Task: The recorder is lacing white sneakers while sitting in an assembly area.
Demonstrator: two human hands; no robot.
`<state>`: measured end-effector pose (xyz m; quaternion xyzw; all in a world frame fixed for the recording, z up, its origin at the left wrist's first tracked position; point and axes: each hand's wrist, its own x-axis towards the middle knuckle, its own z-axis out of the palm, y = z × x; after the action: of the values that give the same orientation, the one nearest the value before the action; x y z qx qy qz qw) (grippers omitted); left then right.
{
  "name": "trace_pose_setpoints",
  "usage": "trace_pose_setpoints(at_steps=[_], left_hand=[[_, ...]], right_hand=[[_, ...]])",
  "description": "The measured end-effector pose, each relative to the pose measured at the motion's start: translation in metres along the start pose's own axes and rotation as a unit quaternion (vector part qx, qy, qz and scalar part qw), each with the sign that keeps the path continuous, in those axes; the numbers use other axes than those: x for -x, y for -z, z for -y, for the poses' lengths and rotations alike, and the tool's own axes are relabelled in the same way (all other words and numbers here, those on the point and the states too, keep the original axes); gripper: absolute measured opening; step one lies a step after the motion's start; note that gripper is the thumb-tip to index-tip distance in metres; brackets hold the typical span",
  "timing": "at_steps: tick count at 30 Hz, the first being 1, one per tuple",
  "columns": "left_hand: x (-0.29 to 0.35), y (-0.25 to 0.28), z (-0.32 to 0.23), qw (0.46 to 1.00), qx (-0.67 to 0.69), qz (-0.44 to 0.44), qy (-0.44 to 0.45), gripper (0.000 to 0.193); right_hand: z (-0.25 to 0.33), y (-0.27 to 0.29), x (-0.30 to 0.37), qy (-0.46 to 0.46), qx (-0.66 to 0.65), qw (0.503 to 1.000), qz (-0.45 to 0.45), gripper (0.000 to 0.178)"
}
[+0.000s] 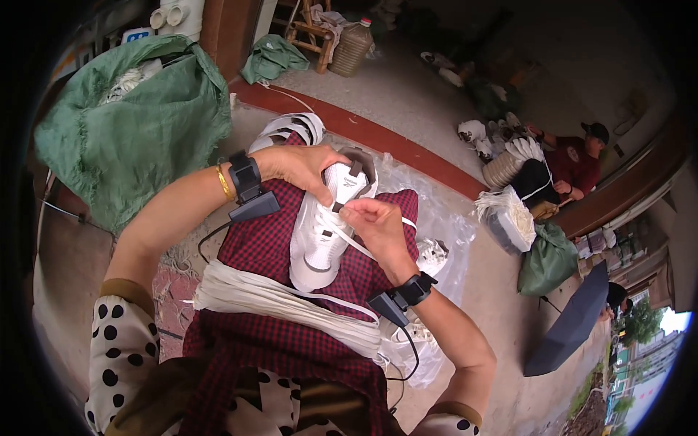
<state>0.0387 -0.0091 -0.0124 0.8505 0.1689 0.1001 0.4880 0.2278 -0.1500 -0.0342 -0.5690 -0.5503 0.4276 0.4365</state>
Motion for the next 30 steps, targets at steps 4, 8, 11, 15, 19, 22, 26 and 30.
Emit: trace_pose_setpoints(at_steps=[4, 8, 11, 15, 19, 22, 26, 30], left_hand=[[0.003, 0.0, -0.002, 0.999, 0.034, -0.018, -0.01, 0.061], [0.004, 0.0, -0.001, 0.999, 0.019, -0.028, 0.001, 0.068], [0.011, -0.008, 0.001, 0.994, -0.005, -0.103, -0.045, 0.074], [0.022, -0.032, 0.001, 0.924, -0.167, -0.303, -0.162, 0.064], [0.037, -0.046, -0.004, 0.909, -0.27, -0.278, -0.156, 0.026], [0.036, -0.051, -0.007, 0.913, -0.263, -0.277, -0.142, 0.014], [0.036, -0.055, -0.003, 0.934, -0.149, -0.295, -0.138, 0.013], [0.06, -0.04, -0.007, 0.844, -0.336, -0.405, -0.105, 0.013]], right_hand=[[0.01, -0.007, -0.001, 0.031, 0.087, 0.995, -0.041, 0.011], [0.011, -0.014, -0.003, 0.08, 0.064, 0.994, -0.049, 0.015], [0.018, -0.015, -0.004, 0.083, 0.134, 0.987, -0.037, 0.016], [0.015, -0.01, 0.005, 0.095, 0.142, 0.984, -0.057, 0.014], [0.014, -0.01, 0.005, 0.11, 0.169, 0.977, -0.074, 0.014], [0.017, -0.011, 0.005, 0.169, 0.245, 0.949, -0.1, 0.015], [0.028, -0.007, 0.005, 0.15, 0.259, 0.951, -0.081, 0.017], [0.04, 0.02, 0.003, 0.224, 0.366, 0.901, -0.07, 0.02]])
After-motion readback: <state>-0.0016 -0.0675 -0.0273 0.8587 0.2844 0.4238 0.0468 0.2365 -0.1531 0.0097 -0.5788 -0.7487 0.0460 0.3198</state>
